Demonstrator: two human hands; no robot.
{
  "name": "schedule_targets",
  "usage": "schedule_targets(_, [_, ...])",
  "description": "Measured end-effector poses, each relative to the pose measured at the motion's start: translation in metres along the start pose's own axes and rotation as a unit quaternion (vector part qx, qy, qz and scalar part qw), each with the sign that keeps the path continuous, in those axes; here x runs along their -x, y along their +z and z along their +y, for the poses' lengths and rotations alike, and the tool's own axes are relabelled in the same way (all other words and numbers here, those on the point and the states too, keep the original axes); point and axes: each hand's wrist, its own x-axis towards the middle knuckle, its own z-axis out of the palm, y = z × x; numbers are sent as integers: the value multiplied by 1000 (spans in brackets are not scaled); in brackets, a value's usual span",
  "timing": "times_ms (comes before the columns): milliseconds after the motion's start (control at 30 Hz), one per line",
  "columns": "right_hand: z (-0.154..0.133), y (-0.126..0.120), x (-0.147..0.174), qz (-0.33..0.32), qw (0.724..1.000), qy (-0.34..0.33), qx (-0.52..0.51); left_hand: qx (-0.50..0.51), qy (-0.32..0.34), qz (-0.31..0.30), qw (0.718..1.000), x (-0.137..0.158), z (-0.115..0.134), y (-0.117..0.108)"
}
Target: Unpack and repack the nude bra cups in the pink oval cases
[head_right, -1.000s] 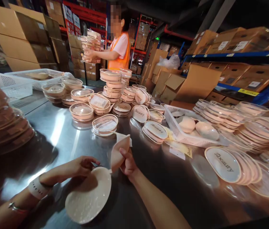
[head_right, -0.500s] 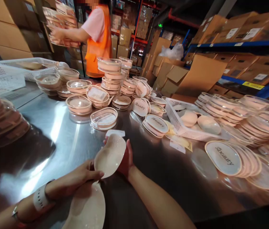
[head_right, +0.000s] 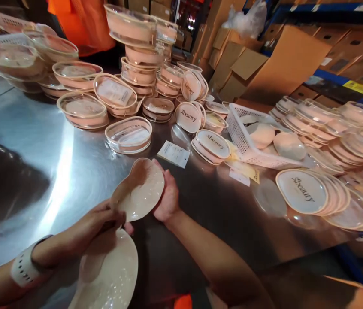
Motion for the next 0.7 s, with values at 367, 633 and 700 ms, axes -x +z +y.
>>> schedule_targets(367, [7,1,-4,30,998,-8,51,30,53,53,997,-17,-2,-21])
schedule_targets(633, [17,-10,-7,10,980,5,196,-84,89,117,986,-16,-1,-26])
schedule_targets(700, [17,-11,-8,6,965,-11,263,-86,90,150,981,-15,-1,-28])
